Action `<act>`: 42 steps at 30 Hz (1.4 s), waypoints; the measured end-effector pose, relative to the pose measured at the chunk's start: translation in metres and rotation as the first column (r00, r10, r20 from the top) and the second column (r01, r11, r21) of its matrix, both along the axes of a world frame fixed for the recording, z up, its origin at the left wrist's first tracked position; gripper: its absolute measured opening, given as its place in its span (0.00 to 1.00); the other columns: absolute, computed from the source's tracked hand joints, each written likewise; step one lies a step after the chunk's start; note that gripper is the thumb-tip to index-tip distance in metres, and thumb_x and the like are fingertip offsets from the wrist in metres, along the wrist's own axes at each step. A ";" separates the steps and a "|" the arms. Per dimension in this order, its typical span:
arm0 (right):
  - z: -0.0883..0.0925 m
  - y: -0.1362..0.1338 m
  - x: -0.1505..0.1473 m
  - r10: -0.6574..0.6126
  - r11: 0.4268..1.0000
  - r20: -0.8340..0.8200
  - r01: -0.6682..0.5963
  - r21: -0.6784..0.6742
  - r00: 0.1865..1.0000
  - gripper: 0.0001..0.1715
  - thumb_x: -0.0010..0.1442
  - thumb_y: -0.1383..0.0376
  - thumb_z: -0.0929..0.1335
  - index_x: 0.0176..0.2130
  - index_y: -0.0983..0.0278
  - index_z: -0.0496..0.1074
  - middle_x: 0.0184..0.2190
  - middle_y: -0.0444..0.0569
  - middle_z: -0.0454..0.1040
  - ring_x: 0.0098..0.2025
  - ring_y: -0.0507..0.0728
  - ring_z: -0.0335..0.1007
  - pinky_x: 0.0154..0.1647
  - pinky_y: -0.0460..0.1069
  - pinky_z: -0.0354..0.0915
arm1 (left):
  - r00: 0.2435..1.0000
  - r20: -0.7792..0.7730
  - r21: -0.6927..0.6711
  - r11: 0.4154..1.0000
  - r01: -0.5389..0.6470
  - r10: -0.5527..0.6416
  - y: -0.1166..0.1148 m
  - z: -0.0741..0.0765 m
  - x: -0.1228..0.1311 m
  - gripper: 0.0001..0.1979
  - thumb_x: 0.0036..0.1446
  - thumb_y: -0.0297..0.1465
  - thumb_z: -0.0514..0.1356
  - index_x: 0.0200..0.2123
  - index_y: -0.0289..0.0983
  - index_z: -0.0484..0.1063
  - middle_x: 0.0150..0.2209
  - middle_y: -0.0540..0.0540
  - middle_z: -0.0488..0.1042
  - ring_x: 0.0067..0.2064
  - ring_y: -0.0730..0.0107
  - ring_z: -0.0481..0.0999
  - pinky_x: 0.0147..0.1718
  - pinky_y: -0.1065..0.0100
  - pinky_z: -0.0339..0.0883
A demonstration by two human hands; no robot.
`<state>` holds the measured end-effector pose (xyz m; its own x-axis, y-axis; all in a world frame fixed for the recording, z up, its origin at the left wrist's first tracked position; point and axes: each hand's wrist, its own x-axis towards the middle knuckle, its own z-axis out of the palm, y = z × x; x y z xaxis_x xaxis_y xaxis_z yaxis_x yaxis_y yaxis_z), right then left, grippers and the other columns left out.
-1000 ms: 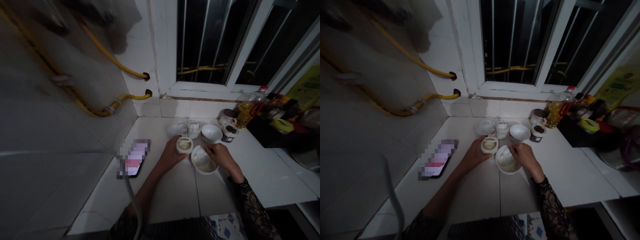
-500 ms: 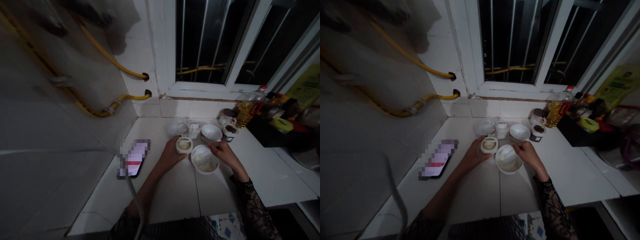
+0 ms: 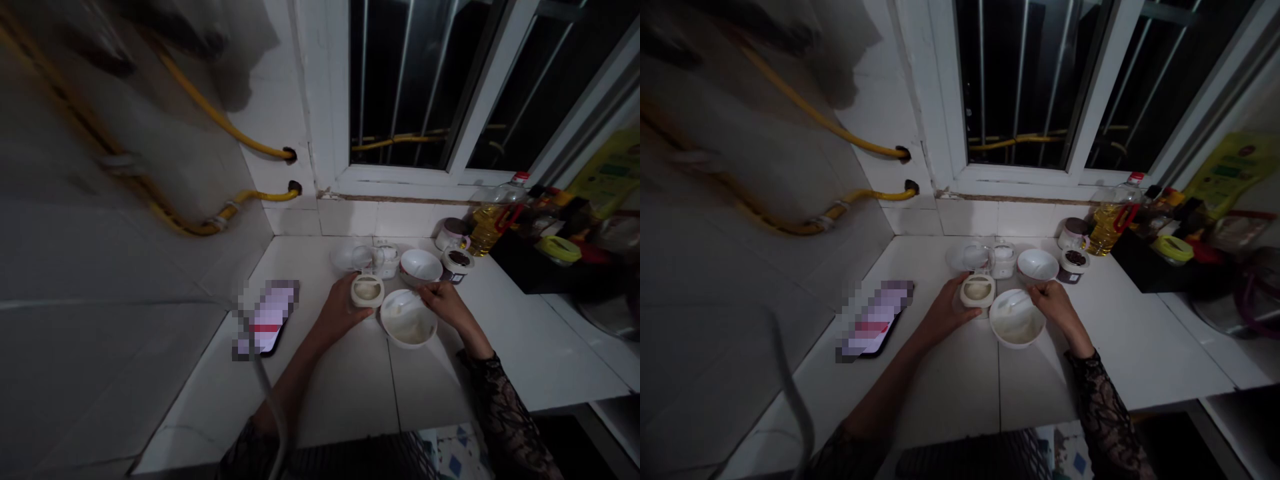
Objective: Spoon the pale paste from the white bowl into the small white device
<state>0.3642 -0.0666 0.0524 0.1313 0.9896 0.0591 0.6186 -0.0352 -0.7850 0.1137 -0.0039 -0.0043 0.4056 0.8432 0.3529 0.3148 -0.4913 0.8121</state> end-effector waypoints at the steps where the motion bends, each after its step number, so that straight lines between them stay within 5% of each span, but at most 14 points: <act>1: -0.001 0.001 0.000 -0.005 1.000 0.006 0.005 0.002 1.000 0.32 0.52 0.41 0.63 0.14 0.61 0.54 0.12 0.39 0.50 0.18 0.47 0.44 0.19 0.46 0.43 | 1.000 0.001 -0.002 1.000 0.000 0.000 0.000 0.000 0.000 0.36 0.47 0.37 0.69 0.59 0.41 0.60 0.60 0.40 0.65 0.63 0.51 0.63 0.61 0.49 0.57; 9: -0.007 0.005 0.005 -0.013 1.000 -0.050 0.012 -0.007 0.999 0.33 0.53 0.39 0.61 0.15 0.61 0.57 0.11 0.39 0.53 0.16 0.48 0.45 0.18 0.46 0.46 | 1.000 -0.002 -0.014 1.000 0.010 -0.010 -0.001 0.002 -0.001 0.37 0.47 0.37 0.69 0.59 0.40 0.59 0.61 0.39 0.65 0.63 0.51 0.63 0.62 0.48 0.56; 17: -0.001 -0.006 -0.022 -0.015 0.988 0.418 -0.052 0.147 0.908 0.27 0.62 0.52 0.58 0.17 0.61 0.59 0.14 0.45 0.60 0.19 0.51 0.54 0.23 0.48 0.46 | 1.000 0.007 -0.011 1.000 0.003 -0.003 -0.001 0.001 0.000 0.37 0.47 0.37 0.69 0.59 0.38 0.60 0.60 0.37 0.65 0.63 0.50 0.63 0.61 0.49 0.56; 25: -0.001 -0.002 -0.014 0.027 0.999 0.043 -0.029 0.031 0.999 0.32 0.56 0.41 0.60 0.15 0.60 0.54 0.13 0.40 0.51 0.18 0.48 0.45 0.20 0.46 0.45 | 1.000 0.007 0.007 1.000 0.008 -0.008 0.000 0.000 -0.001 0.37 0.47 0.38 0.69 0.59 0.39 0.60 0.60 0.39 0.65 0.63 0.51 0.63 0.61 0.50 0.57; 35: 0.002 0.003 0.004 -0.081 0.995 -0.196 0.066 -0.079 0.977 0.33 0.46 0.37 0.65 0.14 0.61 0.61 0.09 0.38 0.53 0.13 0.47 0.44 0.14 0.45 0.42 | 1.000 0.002 0.001 1.000 0.003 -0.003 0.000 0.000 0.000 0.37 0.46 0.38 0.69 0.59 0.39 0.60 0.61 0.38 0.65 0.63 0.50 0.63 0.61 0.49 0.57; 38: 0.008 0.002 -0.004 -0.109 0.994 -0.211 0.113 0.007 0.971 0.33 0.49 0.37 0.64 0.15 0.61 0.61 0.09 0.39 0.53 0.13 0.47 0.45 0.14 0.45 0.44 | 1.000 0.019 -0.006 1.000 0.003 -0.003 0.001 -0.001 0.000 0.37 0.46 0.37 0.69 0.59 0.39 0.59 0.60 0.38 0.65 0.63 0.51 0.64 0.61 0.49 0.58; 42: 0.016 -0.001 -0.029 -0.171 0.930 -0.114 0.199 0.309 0.979 0.34 0.59 0.40 0.60 0.16 0.61 0.59 0.12 0.41 0.56 0.16 0.49 0.50 0.18 0.45 0.50 | 0.999 0.032 0.020 1.000 0.004 -0.004 0.001 -0.002 0.000 0.37 0.46 0.38 0.69 0.59 0.39 0.61 0.59 0.37 0.66 0.62 0.50 0.65 0.60 0.49 0.59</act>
